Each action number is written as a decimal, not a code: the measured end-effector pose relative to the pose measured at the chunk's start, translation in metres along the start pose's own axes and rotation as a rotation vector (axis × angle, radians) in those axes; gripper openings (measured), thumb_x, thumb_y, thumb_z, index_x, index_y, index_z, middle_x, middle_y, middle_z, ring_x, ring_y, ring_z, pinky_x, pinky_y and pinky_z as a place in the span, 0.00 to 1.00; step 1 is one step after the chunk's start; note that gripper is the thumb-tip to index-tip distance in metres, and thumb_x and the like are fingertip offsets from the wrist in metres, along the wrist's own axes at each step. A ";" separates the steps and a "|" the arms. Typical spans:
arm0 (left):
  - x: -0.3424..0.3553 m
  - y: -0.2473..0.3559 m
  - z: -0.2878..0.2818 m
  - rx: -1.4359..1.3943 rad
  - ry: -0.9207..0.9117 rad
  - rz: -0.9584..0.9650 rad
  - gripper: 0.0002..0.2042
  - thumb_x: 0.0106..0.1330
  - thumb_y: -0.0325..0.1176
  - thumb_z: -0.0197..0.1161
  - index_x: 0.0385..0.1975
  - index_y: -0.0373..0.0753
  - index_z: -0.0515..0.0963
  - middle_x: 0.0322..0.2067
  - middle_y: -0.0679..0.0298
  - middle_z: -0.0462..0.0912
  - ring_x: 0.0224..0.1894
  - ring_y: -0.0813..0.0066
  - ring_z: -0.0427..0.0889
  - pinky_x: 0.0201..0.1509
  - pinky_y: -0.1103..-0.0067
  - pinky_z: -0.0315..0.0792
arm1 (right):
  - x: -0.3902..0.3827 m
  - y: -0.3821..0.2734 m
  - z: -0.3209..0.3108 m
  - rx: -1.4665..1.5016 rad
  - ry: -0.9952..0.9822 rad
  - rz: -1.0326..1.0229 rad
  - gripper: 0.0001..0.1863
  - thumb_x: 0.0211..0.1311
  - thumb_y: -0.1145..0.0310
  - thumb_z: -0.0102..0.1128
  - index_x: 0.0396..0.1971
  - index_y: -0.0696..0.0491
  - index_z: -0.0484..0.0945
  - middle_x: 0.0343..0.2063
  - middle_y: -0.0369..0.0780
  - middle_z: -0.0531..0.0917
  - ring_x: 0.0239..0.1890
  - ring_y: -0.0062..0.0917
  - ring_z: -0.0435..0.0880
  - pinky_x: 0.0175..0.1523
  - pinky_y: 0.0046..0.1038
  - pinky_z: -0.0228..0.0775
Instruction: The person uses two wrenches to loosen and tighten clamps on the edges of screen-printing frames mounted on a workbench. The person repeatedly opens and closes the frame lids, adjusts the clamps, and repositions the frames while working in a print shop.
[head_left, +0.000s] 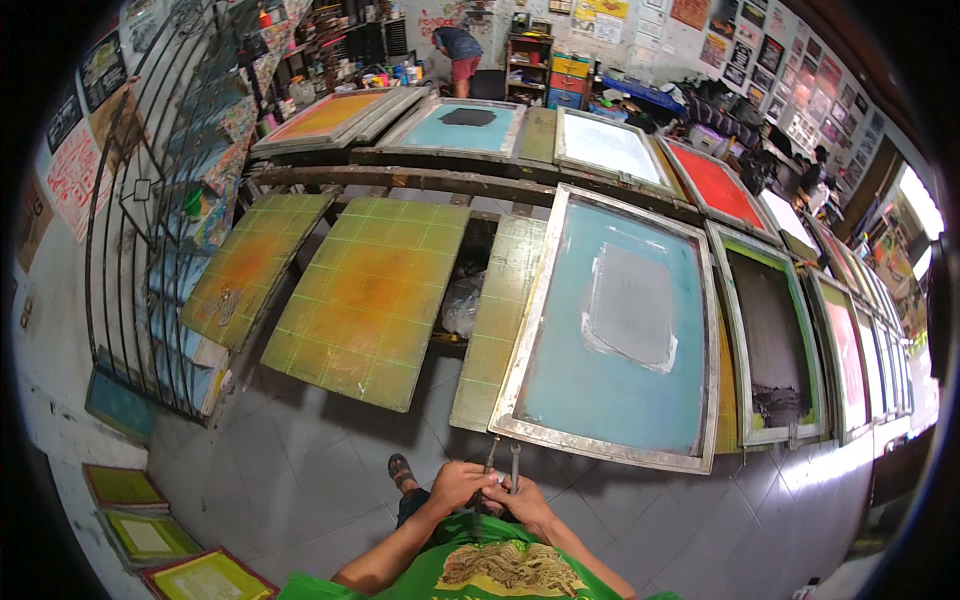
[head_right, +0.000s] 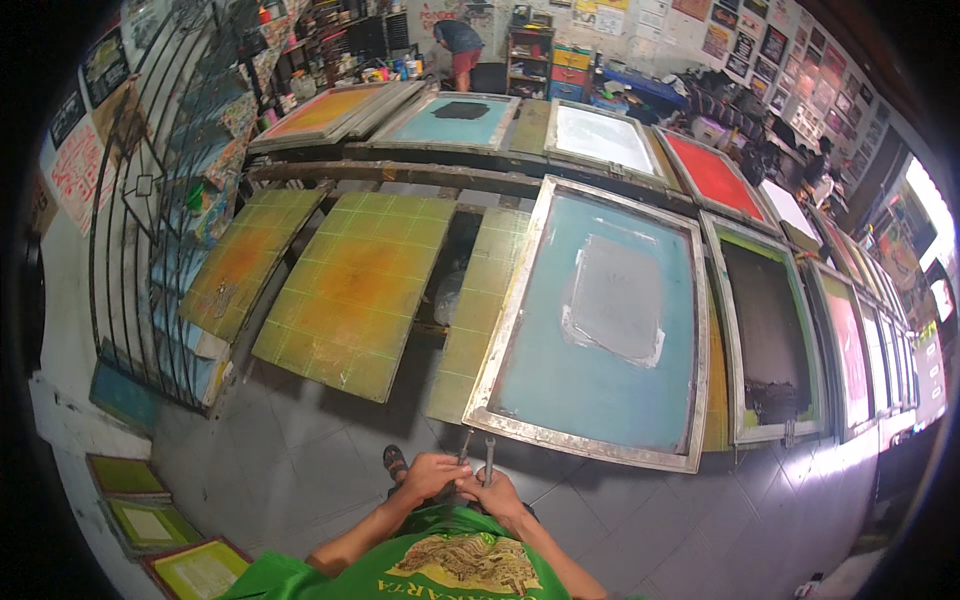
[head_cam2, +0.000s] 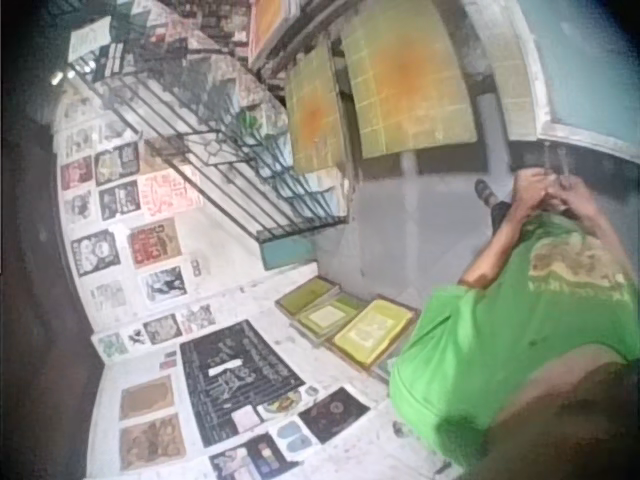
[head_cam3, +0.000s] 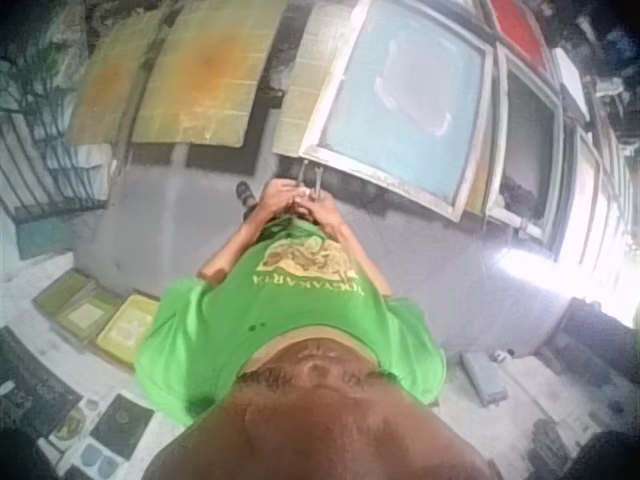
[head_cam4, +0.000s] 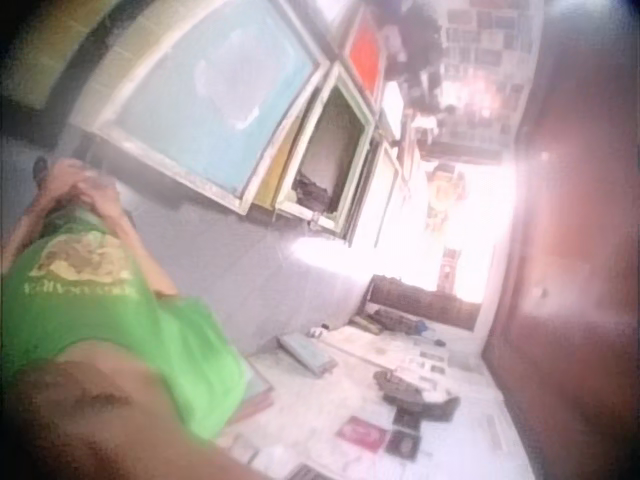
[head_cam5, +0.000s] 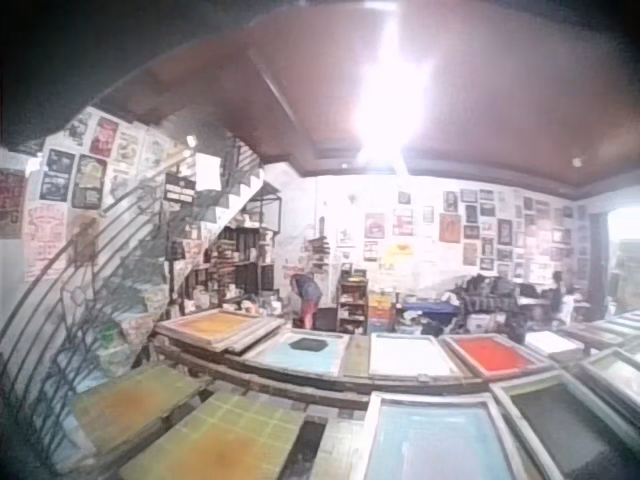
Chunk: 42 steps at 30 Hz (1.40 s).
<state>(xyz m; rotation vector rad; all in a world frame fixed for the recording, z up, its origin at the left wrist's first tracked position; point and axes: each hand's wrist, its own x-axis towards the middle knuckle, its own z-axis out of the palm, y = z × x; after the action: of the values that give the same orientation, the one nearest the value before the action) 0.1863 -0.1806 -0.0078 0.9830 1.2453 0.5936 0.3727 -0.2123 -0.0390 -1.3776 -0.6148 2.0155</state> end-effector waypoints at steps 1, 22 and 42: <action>0.003 -0.009 -0.004 0.015 -0.024 0.022 0.18 0.73 0.36 0.71 0.49 0.23 0.84 0.43 0.56 0.92 0.42 0.77 0.88 0.47 0.84 0.81 | 0.000 -0.002 -0.002 -0.102 -0.008 -0.004 0.10 0.71 0.71 0.71 0.48 0.58 0.86 0.44 0.36 0.88 0.41 0.19 0.85 0.52 0.24 0.78; 0.012 -0.027 0.007 -0.096 0.005 0.003 0.18 0.73 0.38 0.72 0.48 0.26 0.83 0.40 0.57 0.91 0.37 0.77 0.88 0.41 0.80 0.82 | -0.005 -0.017 0.015 -0.325 0.053 -0.203 0.12 0.57 0.70 0.82 0.31 0.58 0.84 0.27 0.35 0.87 0.27 0.15 0.81 0.31 0.24 0.72; 0.028 -0.017 0.023 -0.169 0.266 0.142 0.21 0.68 0.39 0.76 0.51 0.30 0.81 0.37 0.60 0.90 0.39 0.77 0.89 0.40 0.81 0.81 | -0.017 -0.009 0.012 -0.414 0.096 -0.213 0.19 0.58 0.70 0.82 0.23 0.53 0.73 0.21 0.35 0.83 0.24 0.15 0.78 0.30 0.24 0.70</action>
<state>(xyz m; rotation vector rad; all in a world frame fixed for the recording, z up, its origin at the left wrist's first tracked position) 0.2130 -0.1718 -0.0364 0.8742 1.3397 0.9501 0.3684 -0.2187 -0.0179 -1.5546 -1.1310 1.7026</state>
